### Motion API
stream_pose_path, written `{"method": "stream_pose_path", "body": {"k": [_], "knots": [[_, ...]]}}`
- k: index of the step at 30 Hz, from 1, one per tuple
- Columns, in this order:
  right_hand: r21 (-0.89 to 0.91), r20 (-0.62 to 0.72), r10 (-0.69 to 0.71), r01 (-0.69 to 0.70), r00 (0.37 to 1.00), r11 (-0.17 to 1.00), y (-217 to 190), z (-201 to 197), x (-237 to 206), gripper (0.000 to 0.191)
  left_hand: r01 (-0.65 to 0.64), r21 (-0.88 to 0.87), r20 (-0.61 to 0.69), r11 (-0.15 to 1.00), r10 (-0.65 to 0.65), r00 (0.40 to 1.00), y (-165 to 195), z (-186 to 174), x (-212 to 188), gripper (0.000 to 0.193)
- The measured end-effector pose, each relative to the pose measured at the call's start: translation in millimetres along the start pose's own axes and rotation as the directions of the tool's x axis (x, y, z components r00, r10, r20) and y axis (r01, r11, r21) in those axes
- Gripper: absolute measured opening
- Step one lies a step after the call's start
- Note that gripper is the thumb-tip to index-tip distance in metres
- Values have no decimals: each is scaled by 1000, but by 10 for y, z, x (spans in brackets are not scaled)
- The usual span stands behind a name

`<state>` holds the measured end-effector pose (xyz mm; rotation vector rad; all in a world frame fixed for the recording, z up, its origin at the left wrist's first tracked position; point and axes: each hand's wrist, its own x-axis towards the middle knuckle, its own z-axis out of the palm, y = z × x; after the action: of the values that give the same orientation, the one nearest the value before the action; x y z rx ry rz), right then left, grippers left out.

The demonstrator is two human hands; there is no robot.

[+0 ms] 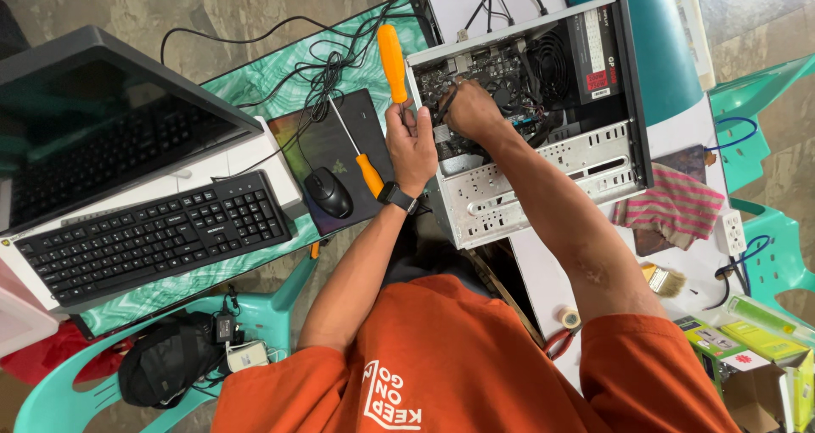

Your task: The person unplugs cables from the rear of a desktop computer, carries the case to a workbench, and opens its side panel. They use a screwdriver to work on components inside the case, then press keys on the keyboard to test the machine before resuming work inside the case.

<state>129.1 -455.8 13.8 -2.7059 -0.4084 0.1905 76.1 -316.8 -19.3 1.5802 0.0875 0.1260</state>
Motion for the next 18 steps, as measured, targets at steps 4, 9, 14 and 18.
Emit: {"method": "stream_pose_path", "body": {"k": [4,9,14,18], "knots": [[1,-6,-35,35,999,999,25,24,5,12,3,15,-7,1000,-3,1000,-9,-4,-3,32],[8,-19,-32,32,999,999,62,72,4,12,-10,31,-12,999,10,1000,-15,-3,-4,32],[14,-11,-28,28,1000,1000,72,89,6,11,-14,36,-19,999,15,1000,-10,-3,6,32],[15,0,-40,40,999,999,43,71,20,8,-63,110,-26,992,66,997,5,-27,9,33]]}}
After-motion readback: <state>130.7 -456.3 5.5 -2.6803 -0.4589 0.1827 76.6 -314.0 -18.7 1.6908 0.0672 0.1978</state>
